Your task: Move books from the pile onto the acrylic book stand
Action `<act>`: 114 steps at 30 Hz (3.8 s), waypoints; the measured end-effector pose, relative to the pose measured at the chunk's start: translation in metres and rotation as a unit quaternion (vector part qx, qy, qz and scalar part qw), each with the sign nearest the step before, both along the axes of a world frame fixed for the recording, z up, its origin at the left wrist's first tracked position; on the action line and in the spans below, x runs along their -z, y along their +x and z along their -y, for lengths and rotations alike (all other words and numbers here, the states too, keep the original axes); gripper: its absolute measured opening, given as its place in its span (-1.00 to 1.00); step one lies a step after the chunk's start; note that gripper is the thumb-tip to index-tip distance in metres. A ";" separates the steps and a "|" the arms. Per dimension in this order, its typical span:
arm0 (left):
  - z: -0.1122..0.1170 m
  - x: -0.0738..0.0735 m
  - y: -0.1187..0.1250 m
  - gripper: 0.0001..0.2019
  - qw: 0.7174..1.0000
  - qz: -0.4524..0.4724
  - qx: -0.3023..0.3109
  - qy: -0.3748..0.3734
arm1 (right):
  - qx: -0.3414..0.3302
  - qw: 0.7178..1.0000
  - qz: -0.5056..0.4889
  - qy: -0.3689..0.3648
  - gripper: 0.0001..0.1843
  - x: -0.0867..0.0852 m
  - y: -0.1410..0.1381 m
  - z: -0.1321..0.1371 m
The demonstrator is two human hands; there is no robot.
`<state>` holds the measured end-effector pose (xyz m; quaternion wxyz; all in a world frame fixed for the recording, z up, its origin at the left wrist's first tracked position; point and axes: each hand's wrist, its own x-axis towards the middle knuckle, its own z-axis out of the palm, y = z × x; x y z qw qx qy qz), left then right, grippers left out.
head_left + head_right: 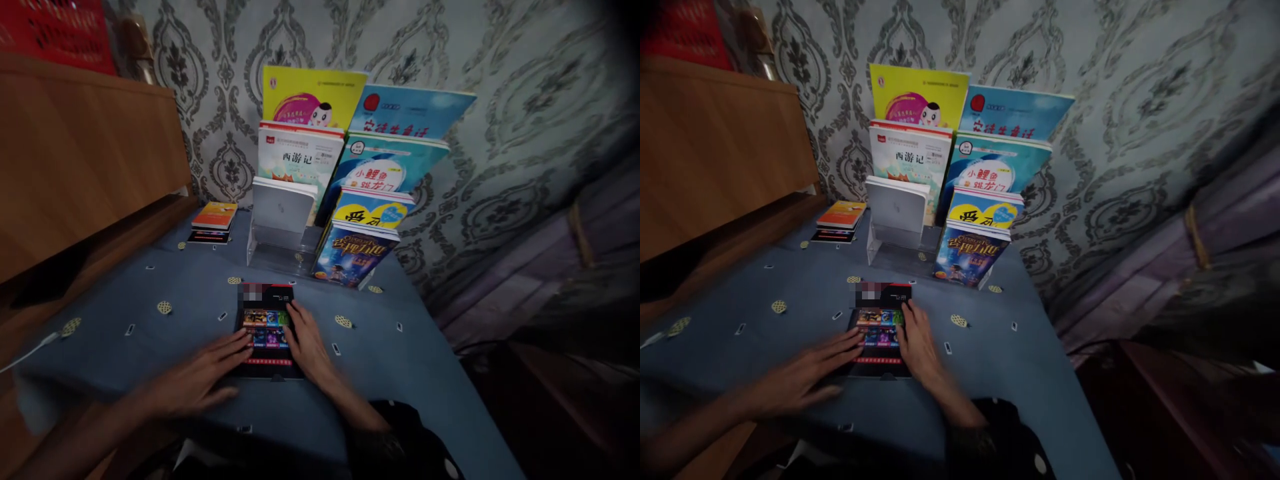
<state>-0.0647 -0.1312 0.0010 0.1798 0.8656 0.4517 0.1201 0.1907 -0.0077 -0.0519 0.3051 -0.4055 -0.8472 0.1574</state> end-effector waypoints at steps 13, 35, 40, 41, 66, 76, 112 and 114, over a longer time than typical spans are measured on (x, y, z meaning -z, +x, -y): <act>-0.111 0.034 0.012 -0.53 0.979 -0.015 -0.161 0.123 | 0.017 0.996 0.080 0.020 -0.50 -0.017 -0.013 0.010; -0.137 0.023 0.049 -0.64 0.955 -0.087 -0.202 0.198 | 0.013 0.999 0.003 -0.035 -0.47 0.000 -0.012 -0.052; -0.157 0.025 0.071 -0.60 0.969 -0.076 -0.136 0.194 | 0.007 0.997 -0.064 -0.032 -0.37 0.009 -0.009 -0.062; -0.161 0.027 0.073 -0.58 0.971 -0.073 -0.122 0.194 | 0.010 0.998 -0.057 -0.031 -0.35 0.008 -0.009 -0.063; -0.130 0.020 0.054 -0.69 0.929 -0.053 -0.332 0.157 | 0.140 0.979 0.148 -0.029 -0.49 -0.030 -0.032 -0.045; -0.138 0.033 0.045 -0.67 0.926 -0.013 -0.349 0.143 | 0.120 0.984 0.120 -0.053 -0.50 -0.026 -0.023 -0.054; -0.143 0.040 0.031 -0.61 0.924 0.082 -0.340 0.155 | 0.095 0.990 0.085 -0.059 -0.46 -0.023 -0.021 -0.052; -0.143 0.040 0.031 -0.61 0.923 0.083 -0.343 0.153 | 0.096 0.990 0.084 -0.062 -0.45 -0.022 -0.022 -0.051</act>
